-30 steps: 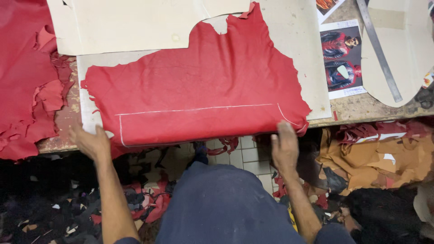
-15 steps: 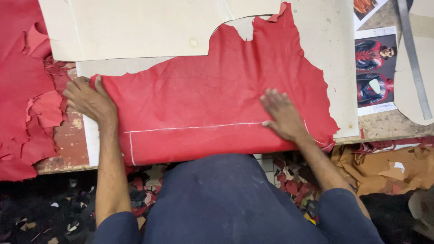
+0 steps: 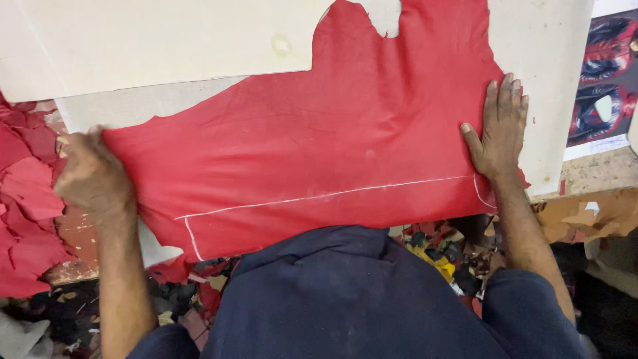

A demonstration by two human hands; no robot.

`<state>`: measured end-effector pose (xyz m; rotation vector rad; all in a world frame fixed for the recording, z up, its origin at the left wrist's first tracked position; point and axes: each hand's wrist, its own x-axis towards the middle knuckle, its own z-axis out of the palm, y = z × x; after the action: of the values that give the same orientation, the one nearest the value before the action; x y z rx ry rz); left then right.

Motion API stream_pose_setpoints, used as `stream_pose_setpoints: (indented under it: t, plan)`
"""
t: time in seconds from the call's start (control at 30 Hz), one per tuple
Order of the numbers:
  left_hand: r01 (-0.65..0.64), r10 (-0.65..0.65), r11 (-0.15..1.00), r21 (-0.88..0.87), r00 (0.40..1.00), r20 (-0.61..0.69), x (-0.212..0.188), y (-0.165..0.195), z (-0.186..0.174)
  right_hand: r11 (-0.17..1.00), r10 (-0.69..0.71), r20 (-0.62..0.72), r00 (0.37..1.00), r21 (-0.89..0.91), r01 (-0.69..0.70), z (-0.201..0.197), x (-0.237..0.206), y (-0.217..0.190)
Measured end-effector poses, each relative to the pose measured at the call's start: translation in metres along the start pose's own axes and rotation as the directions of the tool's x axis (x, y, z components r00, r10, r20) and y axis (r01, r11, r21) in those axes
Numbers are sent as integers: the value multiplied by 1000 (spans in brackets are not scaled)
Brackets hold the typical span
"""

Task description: The person lays a paper pattern over a red leather hide on the workbench, aligns it, and traces around it with chalk. They reposition the pattern, use a ruler to draw straight guide lines on the leather, and place a printed board on the pattern to hold it flat while smoothing the leather.

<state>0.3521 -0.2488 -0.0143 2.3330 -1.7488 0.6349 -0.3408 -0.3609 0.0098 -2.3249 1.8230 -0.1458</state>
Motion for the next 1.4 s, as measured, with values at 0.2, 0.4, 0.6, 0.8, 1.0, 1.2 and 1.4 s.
stream_pose_setpoints:
  t: [0.2, 0.4, 0.6, 0.8, 1.0, 1.2, 1.4]
  plan:
    - [28, -29, 1000, -13, 997, -67, -10, -11, 6, 1000, -8, -5, 1000, 5, 8, 0, 0, -1]
    - [-19, 13, 997, -81, 997, -71, -9, -15, -9, 973, 232, -38, 972, 25, -231, -4, -2, -45]
    - [-27, 27, 1000, 3, 999, 38, 9, -2, -37, 996, -36, 94, 995, 87, 28, 46, -4, -257]
    - [-349, 333, 931, -105, 932, -144, 36, 95, -74, 805, -561, 120, 819, 312, 505, 76, 4, -354]
    - [-366, 909, 179, -913, 416, 11, 24, 211, -75, 756, -654, 422, 627, 358, 547, 59, -15, -284]
    - [-603, 927, 246, -759, 375, 3, 90, 209, -21, 800, -598, 262, 758, 128, 587, 41, 19, -221]
    - [-634, 917, 232, -738, 395, -51, 102, 211, -21, 868, -497, 217, 840, 147, 475, 25, 20, -228]
